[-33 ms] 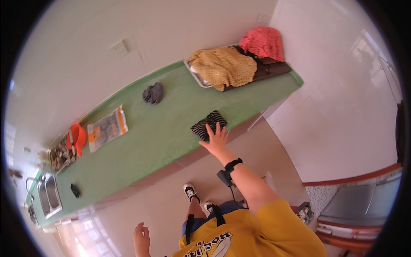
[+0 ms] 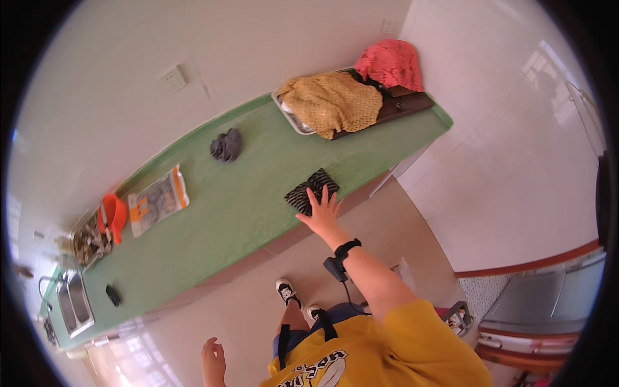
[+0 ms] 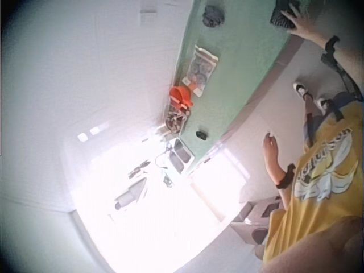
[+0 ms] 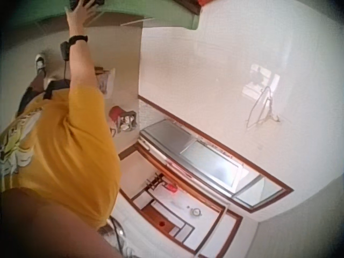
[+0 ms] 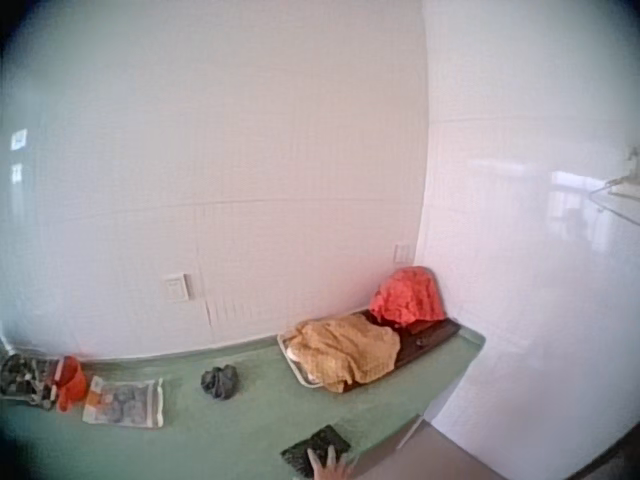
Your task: The person picks up a pair of socks from a counter, brings them to a bathroom sink, and washes them by hand under running water.
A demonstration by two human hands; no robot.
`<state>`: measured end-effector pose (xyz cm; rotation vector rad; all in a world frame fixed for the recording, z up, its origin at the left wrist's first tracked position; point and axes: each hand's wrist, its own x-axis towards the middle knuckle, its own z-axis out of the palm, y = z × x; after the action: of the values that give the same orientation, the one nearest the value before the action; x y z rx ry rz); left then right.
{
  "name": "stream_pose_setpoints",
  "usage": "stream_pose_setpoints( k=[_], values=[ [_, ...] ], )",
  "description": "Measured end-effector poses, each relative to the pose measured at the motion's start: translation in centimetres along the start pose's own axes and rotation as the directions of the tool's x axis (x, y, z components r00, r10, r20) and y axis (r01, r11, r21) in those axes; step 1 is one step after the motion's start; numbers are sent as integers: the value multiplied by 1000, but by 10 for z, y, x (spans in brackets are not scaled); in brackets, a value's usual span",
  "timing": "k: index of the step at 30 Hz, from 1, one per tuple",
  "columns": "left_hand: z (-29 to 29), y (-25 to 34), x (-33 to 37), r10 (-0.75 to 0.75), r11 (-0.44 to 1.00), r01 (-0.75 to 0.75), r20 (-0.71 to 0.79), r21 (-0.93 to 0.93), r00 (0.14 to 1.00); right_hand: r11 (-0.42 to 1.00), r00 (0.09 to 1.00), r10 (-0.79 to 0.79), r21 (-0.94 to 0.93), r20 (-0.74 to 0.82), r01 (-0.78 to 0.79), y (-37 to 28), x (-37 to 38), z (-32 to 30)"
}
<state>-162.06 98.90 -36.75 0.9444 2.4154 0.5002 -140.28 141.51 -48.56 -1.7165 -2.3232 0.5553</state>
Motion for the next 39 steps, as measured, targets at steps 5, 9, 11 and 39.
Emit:
stream_pose_setpoints(
  k=[5,9,11,39],
  values=[
    [-25,28,69,29,998,-32,61,48,998,972,972,236,21,14,-236,-13,32,20],
    [-39,24,128,69,992,-80,118,98,991,962,959,272,0,-84,-273,-18,39,39],
    [-40,24,157,163,976,-177,110,124,980,974,949,224,32,-222,-223,-13,41,45],
    [53,177,98,199,966,-239,300,102,933,993,939,-24,103,-342,63,97,42,3]
  ],
)
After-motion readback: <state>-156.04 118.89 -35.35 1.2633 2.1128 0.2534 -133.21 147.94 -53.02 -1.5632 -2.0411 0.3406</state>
